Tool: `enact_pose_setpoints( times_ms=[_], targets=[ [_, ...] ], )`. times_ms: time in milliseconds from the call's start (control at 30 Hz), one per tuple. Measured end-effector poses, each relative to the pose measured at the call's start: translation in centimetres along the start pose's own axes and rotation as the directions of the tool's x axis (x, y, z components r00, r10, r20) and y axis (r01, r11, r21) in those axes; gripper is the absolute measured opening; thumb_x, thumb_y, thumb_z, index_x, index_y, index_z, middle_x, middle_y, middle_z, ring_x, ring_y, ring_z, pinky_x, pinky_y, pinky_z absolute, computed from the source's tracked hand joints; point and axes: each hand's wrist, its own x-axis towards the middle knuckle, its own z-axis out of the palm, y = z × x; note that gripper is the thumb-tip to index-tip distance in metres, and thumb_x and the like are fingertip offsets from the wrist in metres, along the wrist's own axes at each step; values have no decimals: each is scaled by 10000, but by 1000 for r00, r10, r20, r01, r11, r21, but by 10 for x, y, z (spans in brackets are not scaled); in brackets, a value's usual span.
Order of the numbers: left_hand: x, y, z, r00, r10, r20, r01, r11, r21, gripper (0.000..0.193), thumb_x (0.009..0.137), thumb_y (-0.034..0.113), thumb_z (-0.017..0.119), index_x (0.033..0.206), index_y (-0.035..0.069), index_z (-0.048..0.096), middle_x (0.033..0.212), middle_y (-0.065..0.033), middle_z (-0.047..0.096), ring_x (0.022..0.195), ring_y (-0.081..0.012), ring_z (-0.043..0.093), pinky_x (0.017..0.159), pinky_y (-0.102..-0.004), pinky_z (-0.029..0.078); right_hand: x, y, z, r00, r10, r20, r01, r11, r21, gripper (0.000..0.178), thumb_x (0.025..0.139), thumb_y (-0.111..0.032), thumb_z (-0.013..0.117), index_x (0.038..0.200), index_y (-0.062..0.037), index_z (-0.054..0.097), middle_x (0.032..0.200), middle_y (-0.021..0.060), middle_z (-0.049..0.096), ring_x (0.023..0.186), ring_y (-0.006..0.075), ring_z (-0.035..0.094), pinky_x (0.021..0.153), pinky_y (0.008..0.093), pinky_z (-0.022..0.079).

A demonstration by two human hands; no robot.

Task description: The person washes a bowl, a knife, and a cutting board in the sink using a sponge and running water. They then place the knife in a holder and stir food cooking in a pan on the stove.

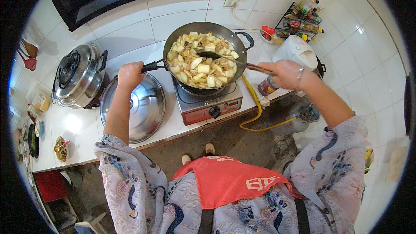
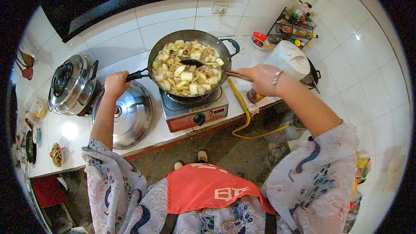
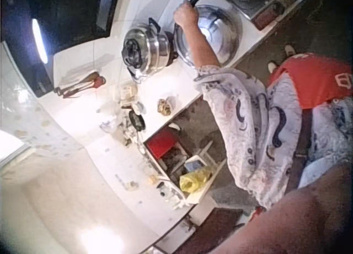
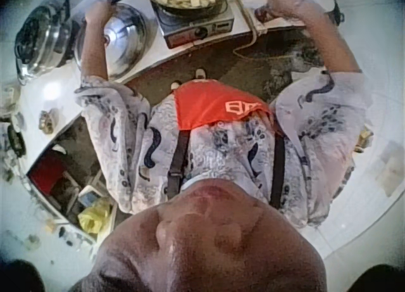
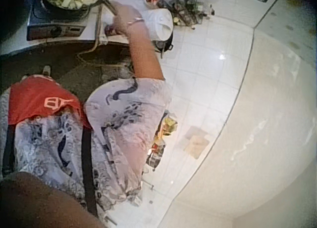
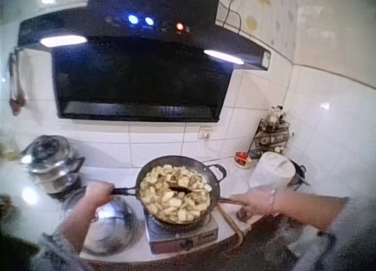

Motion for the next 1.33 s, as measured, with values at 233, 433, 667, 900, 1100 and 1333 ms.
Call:
enact_pose_setpoints(
  times_ms=[233, 433, 667, 900, 1100, 1333],
  targets=[
    [9, 8, -4, 1000, 10, 2, -10, 1000, 15, 160, 719, 218, 626, 790, 91, 562, 749, -102, 613, 717, -296, 608, 636, -418, 480, 37, 70, -10, 988, 104, -113, -68, 956, 286, 583, 722, -20, 520, 1287, -146, 450, 679, 103, 581, 499, 176, 526, 470, 308, 442],
    [7, 11, -7, 1000, -12, -9, 12, 1000, -3, 167, 708, 221, 642, 781, 94, 562, 737, -97, 608, 710, -292, 603, 632, -419, 466, 108, 68, -32, 983, 132, 124, -177, 843, 508, 625, 707, -63, 554, 1306, -208, 448, 657, 30, 565, 417, 95, 459, 373, 248, 395],
    [11, 11, -4, 1000, -14, -1, 14, 1000, -14, 216, 699, 253, 667, 777, 87, 553, 741, -87, 601, 725, -289, 597, 650, -415, 459, 132, 4, -61, 913, -405, 47, 408, 904, -129, 655, 685, 10, 485, 1278, -268, 475, 797, 130, 629, 685, 262, 601, 592, 353, 491],
    [4, 8, -7, 1000, -23, -11, 22, 999, -35, 229, 698, 263, 676, 814, 96, 572, 761, -82, 602, 757, -280, 590, 686, -406, 441, 42, -33, -72, 968, -229, 106, 252, 851, -462, 693, 702, 49, 486, 1267, -352, 466, 778, 148, 607, 751, 304, 606, 645, 398, 490],
    [-9, 13, -6, 996, -53, -69, 52, 998, -20, 328, 694, 238, 687, 991, 128, 605, 873, -64, 605, 879, -248, 566, 760, -402, 384, -35, 2, -82, 997, -68, -45, 42, 900, -433, 574, 710, -21, 536, 1194, -330, 542, 728, 147, 591, 707, 299, 602, 625, 404, 478],
    [-6, 20, -7, 996, -71, -52, 70, 997, -25, 349, 703, 232, 683, 1021, 124, 588, 870, -64, 604, 876, -265, 568, 760, -403, 389, -51, -6, -62, 981, -30, 193, 67, 979, -190, 499, 735, -104, 571, 1205, -269, 542, 800, 175, 619, 743, 317, 593, 670, 404, 468]
  ],
)
